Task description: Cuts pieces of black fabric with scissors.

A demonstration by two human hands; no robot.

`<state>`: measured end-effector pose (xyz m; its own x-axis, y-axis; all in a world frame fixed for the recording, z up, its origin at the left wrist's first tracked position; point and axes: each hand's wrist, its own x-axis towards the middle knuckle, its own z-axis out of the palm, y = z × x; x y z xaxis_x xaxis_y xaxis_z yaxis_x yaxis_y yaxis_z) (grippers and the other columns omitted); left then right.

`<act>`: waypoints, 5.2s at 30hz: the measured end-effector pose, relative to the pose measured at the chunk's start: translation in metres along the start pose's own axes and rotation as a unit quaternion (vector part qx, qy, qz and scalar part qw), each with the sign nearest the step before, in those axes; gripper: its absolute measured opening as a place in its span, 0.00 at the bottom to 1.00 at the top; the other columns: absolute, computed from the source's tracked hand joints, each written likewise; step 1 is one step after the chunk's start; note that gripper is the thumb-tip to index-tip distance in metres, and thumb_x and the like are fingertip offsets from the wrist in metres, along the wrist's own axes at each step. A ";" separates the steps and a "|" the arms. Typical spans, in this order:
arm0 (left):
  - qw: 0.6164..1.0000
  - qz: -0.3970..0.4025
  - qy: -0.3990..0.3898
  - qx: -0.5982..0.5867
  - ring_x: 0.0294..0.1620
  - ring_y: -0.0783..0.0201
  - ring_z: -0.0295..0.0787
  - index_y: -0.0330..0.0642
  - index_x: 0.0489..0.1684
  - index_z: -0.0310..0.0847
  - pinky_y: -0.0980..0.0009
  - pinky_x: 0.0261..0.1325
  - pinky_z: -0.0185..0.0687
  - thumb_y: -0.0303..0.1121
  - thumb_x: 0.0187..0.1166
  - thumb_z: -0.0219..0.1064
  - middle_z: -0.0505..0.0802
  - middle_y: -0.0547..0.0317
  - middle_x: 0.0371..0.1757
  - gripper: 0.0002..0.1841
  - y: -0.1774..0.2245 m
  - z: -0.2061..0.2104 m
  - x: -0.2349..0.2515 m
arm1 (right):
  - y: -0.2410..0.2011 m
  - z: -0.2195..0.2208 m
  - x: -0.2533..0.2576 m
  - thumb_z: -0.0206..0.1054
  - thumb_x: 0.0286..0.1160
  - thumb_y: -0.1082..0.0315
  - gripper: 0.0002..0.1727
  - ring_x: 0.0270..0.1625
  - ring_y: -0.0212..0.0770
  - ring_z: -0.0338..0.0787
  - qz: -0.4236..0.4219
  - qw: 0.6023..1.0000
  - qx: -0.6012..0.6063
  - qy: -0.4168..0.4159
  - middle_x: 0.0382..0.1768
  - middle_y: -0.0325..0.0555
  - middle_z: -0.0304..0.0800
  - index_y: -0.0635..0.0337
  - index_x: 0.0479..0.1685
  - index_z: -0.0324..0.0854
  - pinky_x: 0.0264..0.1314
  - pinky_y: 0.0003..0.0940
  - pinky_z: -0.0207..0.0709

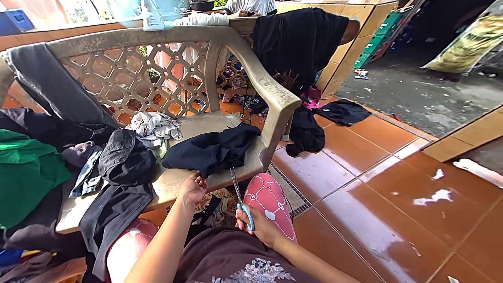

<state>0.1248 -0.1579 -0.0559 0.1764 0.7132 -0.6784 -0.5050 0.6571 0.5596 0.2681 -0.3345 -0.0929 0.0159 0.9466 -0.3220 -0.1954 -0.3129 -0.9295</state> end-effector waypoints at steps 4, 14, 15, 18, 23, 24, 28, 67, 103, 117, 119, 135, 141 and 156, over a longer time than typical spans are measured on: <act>0.993 0.022 -0.077 -0.087 0.16 0.72 0.79 0.47 0.29 0.73 0.78 0.29 0.83 0.31 0.89 0.51 0.80 0.66 0.17 0.14 0.001 -0.011 -0.010 | 0.000 -0.001 -0.002 0.55 0.88 0.60 0.10 0.18 0.19 0.71 -0.005 1.000 0.006 0.004 0.22 0.28 0.78 0.55 0.41 0.72 0.22 0.14 0.63; 0.973 0.199 -0.101 -0.053 0.52 0.68 0.85 0.43 0.53 0.68 0.72 0.54 0.80 0.26 0.90 0.50 0.87 0.58 0.50 0.04 0.001 0.001 -0.017 | -0.006 0.003 -0.006 0.57 0.86 0.60 0.09 0.20 0.18 0.72 -0.046 0.999 0.006 0.013 0.22 0.27 0.78 0.56 0.41 0.71 0.24 0.12 0.64; 0.967 0.223 -0.095 -0.072 0.49 0.68 0.86 0.43 0.53 0.67 0.72 0.53 0.81 0.24 0.90 0.50 0.87 0.58 0.46 0.05 0.002 0.003 -0.017 | -0.007 0.003 -0.008 0.57 0.86 0.60 0.09 0.20 0.17 0.73 -0.049 0.999 0.007 0.015 0.22 0.27 0.79 0.56 0.41 0.71 0.24 0.12 0.64; 0.963 0.195 -0.107 -0.152 0.31 0.72 0.88 0.47 0.42 0.68 0.77 0.43 0.86 0.25 0.91 0.48 0.87 0.64 0.30 0.07 0.006 0.008 -0.025 | -0.012 0.007 -0.011 0.58 0.84 0.60 0.09 0.21 0.18 0.74 -0.058 0.998 0.004 0.006 0.23 0.26 0.79 0.55 0.42 0.71 0.25 0.12 0.65; 0.966 0.096 -0.198 -0.138 0.26 0.66 0.89 0.45 0.34 0.76 0.72 0.40 0.89 0.32 0.92 0.43 0.88 0.59 0.23 0.17 0.006 0.003 -0.022 | -0.022 0.014 -0.014 0.64 0.79 0.55 0.13 0.23 0.18 0.74 -0.050 0.998 -0.016 -0.043 0.24 0.25 0.77 0.53 0.43 0.70 0.27 0.13 0.66; 0.970 0.127 -0.193 -0.082 0.26 0.68 0.87 0.44 0.36 0.75 0.74 0.39 0.87 0.29 0.92 0.45 0.88 0.60 0.25 0.14 0.006 0.004 -0.023 | -0.024 0.015 -0.013 0.65 0.78 0.54 0.14 0.23 0.18 0.74 -0.046 0.997 -0.022 -0.056 0.24 0.24 0.77 0.53 0.43 0.70 0.28 0.12 0.66; 0.897 0.351 -0.176 0.203 0.40 0.75 0.88 0.35 0.32 0.81 0.72 0.55 0.83 0.20 0.81 0.62 0.91 0.63 0.33 0.07 0.006 0.001 -0.025 | -0.028 0.017 -0.009 0.62 0.81 0.55 0.12 0.22 0.16 0.74 -0.028 0.994 -0.035 -0.102 0.23 0.23 0.78 0.53 0.43 0.70 0.26 0.11 0.65; 0.956 0.186 -0.190 -0.124 0.28 0.71 0.84 0.44 0.45 0.68 0.75 0.42 0.86 0.16 0.85 0.53 0.85 0.62 0.29 0.09 -0.005 0.003 -0.037 | -0.042 0.037 0.022 0.55 0.88 0.60 0.10 0.19 0.18 0.71 -0.016 0.995 -0.035 -0.090 0.22 0.27 0.77 0.56 0.42 0.71 0.22 0.12 0.63; 0.942 0.305 -0.139 0.007 0.33 0.72 0.86 0.36 0.49 0.72 0.78 0.40 0.83 0.11 0.74 0.64 0.90 0.60 0.34 0.13 -0.032 -0.009 -0.063 | -0.045 0.052 0.008 0.52 0.90 0.64 0.13 0.15 0.17 0.71 -0.002 0.992 0.090 -0.085 0.17 0.28 0.79 0.54 0.34 0.76 0.17 0.10 0.61; 0.940 0.301 -0.157 0.041 0.34 0.72 0.87 0.35 0.46 0.75 0.76 0.43 0.84 0.12 0.74 0.64 0.91 0.60 0.34 0.11 -0.037 -0.014 -0.066 | -0.049 0.054 0.006 0.49 0.92 0.62 0.17 0.14 0.17 0.67 -0.017 0.996 0.062 -0.061 0.15 0.25 0.73 0.53 0.31 0.75 0.17 0.11 0.58; 0.941 0.297 -0.156 0.043 0.34 0.72 0.88 0.34 0.46 0.75 0.76 0.44 0.85 0.11 0.74 0.65 0.91 0.60 0.33 0.11 -0.038 -0.015 -0.067 | -0.047 0.054 0.004 0.50 0.92 0.63 0.16 0.14 0.17 0.68 -0.014 0.997 0.055 -0.056 0.15 0.25 0.74 0.53 0.31 0.75 0.17 0.11 0.60; 0.932 0.196 -0.280 0.118 0.40 0.65 0.94 0.35 0.50 0.76 0.69 0.50 0.91 0.11 0.69 0.64 0.95 0.55 0.41 0.15 0.025 -0.052 -0.074 | -0.058 0.016 0.015 0.74 0.67 0.37 0.23 0.21 0.17 0.78 0.015 0.967 -0.068 -0.245 0.19 0.20 0.79 0.46 0.34 0.76 0.28 0.12 0.71; 0.909 0.192 -0.325 0.178 0.46 0.66 0.95 0.38 0.52 0.78 0.67 0.57 0.91 0.11 0.64 0.68 0.96 0.58 0.44 0.19 0.036 -0.057 -0.079 | -0.062 0.016 0.022 0.76 0.61 0.32 0.27 0.21 0.16 0.77 0.007 0.959 -0.092 -0.269 0.19 0.19 0.78 0.44 0.33 0.77 0.27 0.12 0.71; 0.876 0.172 -0.387 0.231 0.49 0.67 0.95 0.42 0.53 0.80 0.67 0.60 0.90 0.14 0.62 0.71 0.97 0.61 0.45 0.21 0.051 -0.060 -0.071 | -0.055 0.018 0.013 0.80 0.63 0.41 0.20 0.19 0.17 0.78 -0.006 0.967 -0.033 -0.254 0.17 0.21 0.80 0.45 0.28 0.81 0.24 0.12 0.71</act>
<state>0.0357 -0.1900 -0.0080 0.6908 0.7231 -0.0055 -0.2768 0.2715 0.9218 0.2618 -0.3034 -0.0429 -0.4698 0.8608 -0.1960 -0.1354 -0.2897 -0.9475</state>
